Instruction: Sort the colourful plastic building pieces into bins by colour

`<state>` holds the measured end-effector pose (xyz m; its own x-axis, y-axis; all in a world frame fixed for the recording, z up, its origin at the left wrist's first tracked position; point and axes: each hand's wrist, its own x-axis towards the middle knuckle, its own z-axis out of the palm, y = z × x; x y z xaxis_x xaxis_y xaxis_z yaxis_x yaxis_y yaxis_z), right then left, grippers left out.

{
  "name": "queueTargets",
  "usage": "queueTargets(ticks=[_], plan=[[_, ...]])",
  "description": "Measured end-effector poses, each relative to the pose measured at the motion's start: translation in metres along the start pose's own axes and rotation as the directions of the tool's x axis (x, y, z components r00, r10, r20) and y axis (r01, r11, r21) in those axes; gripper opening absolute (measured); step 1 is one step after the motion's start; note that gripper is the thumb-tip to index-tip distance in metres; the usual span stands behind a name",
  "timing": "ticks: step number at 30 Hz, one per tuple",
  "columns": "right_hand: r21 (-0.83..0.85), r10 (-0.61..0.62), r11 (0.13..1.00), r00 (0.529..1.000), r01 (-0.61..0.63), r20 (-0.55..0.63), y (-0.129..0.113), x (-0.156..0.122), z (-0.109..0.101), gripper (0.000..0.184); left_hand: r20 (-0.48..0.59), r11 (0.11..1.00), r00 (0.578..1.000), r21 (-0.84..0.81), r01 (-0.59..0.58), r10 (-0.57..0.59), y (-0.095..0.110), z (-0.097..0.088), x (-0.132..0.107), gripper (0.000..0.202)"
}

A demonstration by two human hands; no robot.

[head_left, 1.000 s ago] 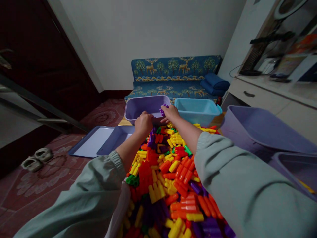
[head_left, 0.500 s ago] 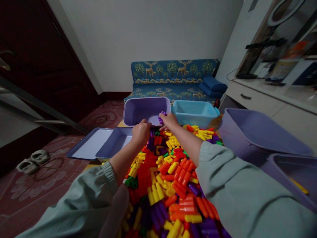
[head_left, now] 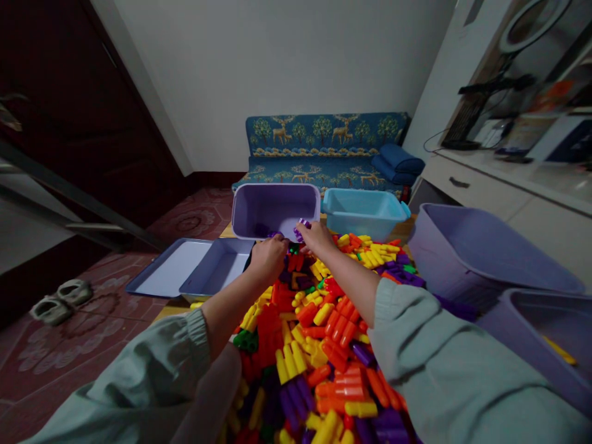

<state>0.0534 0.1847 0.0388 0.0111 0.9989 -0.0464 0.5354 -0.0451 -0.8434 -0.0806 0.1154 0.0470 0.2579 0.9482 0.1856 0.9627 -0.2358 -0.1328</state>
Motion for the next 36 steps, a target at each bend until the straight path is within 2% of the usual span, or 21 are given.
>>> queueTargets(ticks=[5,8,11,13,15,19,22,25,27,31,33,36], plan=[[0.055,0.018,0.998,0.999,-0.020,0.040,-0.006,0.011,0.003,0.052,-0.081,0.997,0.996,0.061,-0.039,0.044,-0.013,0.003,0.014,0.029],[0.069,0.006,0.998,0.999,-0.009,0.036,-0.009,0.013,0.004,0.056,-0.063,0.998,0.997,0.064,-0.030,0.034,-0.020,0.007,0.027,0.028],[0.028,-0.032,0.999,0.999,0.031,0.012,-0.010,0.010,0.000,0.049,-0.046,0.999,0.999,0.037,-0.027,0.029,-0.025,0.007,0.039,0.028],[-0.005,-0.081,0.997,0.997,0.081,-0.006,-0.010,0.006,-0.006,0.043,-0.050,0.999,0.998,0.019,-0.026,0.027,-0.028,0.004,0.047,0.028],[-0.064,-0.169,0.984,0.985,0.166,-0.034,-0.012,0.003,-0.011,0.044,-0.064,1.000,0.998,-0.001,-0.007,0.007,-0.030,-0.002,0.054,0.029],[-0.256,-0.372,0.902,0.927,0.349,-0.046,-0.018,0.003,-0.020,0.043,-0.074,0.999,0.997,-0.029,0.020,-0.022,-0.034,-0.013,0.063,0.033],[-0.260,-0.400,0.890,0.915,0.375,-0.052,-0.018,0.004,-0.021,0.043,-0.042,0.999,0.999,-0.044,0.021,-0.023,-0.036,-0.014,0.067,0.031],[-0.177,-0.399,0.909,0.910,0.376,-0.113,-0.013,0.001,-0.020,0.039,-0.017,0.998,0.999,-0.059,0.032,-0.033,-0.037,-0.011,0.071,0.031],[-0.065,-0.358,0.934,0.922,0.352,-0.151,-0.010,-0.005,-0.020,0.037,-0.015,0.997,0.999,-0.067,0.038,-0.039,-0.038,-0.007,0.072,0.034],[0.210,-0.254,0.935,0.954,0.284,-0.159,-0.005,-0.038,-0.023,0.033,-0.024,0.995,0.998,-0.085,0.058,-0.060,-0.038,-0.004,0.067,0.036],[0.321,-0.215,0.911,0.963,0.258,-0.163,-0.001,-0.061,-0.028,0.029,-0.076,0.993,0.994,-0.097,0.070,-0.078,-0.034,-0.007,0.063,0.037],[0.442,-0.165,0.871,0.975,0.215,-0.150,0.006,-0.094,-0.038,0.025,-0.213,0.979,0.969,-0.185,0.086,-0.126,-0.018,-0.018,0.058,0.040]])
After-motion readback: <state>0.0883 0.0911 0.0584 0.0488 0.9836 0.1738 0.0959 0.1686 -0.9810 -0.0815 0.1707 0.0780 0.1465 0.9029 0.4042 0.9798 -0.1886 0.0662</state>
